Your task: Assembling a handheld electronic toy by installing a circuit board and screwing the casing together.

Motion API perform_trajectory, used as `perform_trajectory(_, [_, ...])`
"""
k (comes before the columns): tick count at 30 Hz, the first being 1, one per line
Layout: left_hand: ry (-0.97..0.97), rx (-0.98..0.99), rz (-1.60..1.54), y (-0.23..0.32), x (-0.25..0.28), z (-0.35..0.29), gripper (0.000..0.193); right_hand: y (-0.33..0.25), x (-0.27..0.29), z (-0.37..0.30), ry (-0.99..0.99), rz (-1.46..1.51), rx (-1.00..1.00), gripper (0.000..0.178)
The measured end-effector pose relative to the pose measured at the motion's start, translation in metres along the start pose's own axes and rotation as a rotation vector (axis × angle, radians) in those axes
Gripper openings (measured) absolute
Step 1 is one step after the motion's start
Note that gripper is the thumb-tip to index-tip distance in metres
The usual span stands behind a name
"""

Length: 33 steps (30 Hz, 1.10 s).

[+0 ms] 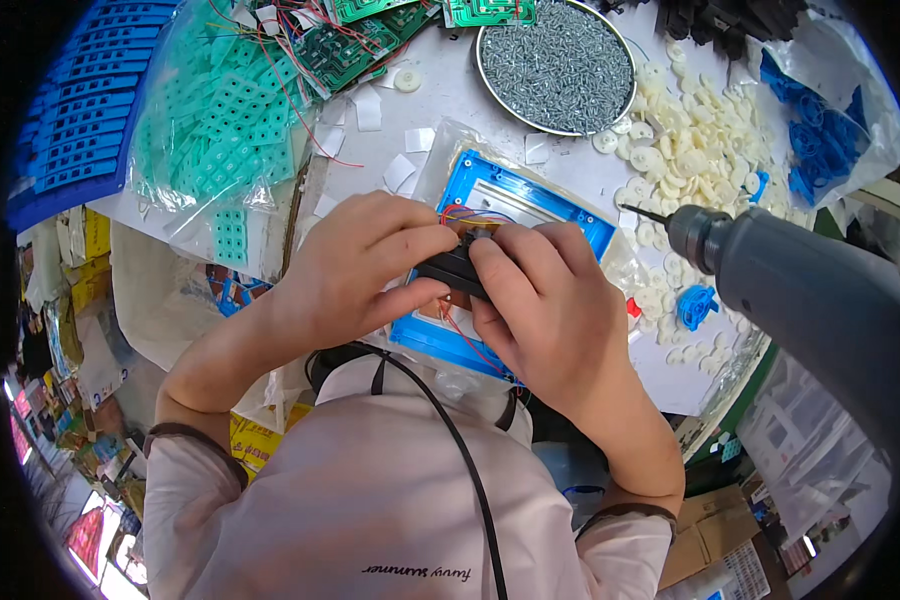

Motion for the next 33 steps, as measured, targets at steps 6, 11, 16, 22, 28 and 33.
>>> perform_trajectory(6, [-0.067,-0.019,-0.021,-0.003,-0.003,-0.001,0.045,-0.007,0.001,0.002,-0.004,-0.055,-0.011,0.048])
perform_trajectory(11, [-0.101,-0.023,-0.004,-0.002,-0.001,0.003,0.045,-0.008,0.001,0.000,0.005,-0.046,-0.053,0.050])
perform_trajectory(16, [-0.108,-0.018,-0.009,-0.001,-0.002,0.004,0.045,-0.007,0.004,-0.008,0.074,0.020,-0.096,0.055])
perform_trajectory(22, [-0.107,-0.030,-0.018,-0.001,0.000,0.005,0.046,-0.041,0.135,-0.090,0.675,-0.379,0.145,0.035])
perform_trajectory(28, [-0.104,-0.032,-0.014,-0.001,-0.002,0.004,0.046,0.056,0.202,-0.140,1.295,0.160,-0.124,0.067])
perform_trajectory(33, [-0.112,-0.011,-0.029,-0.004,-0.002,0.004,0.046,0.085,0.152,-0.065,0.587,0.965,0.115,0.067])
Point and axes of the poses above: each hand's wrist, its own z-axis towards the middle knuckle, its own x-axis out of the back of the hand, y = z × x, the point moved 5 cm from there along z, towards the middle knuckle, and after that the axes turned 12 degrees about x, right-handed, at the moved point
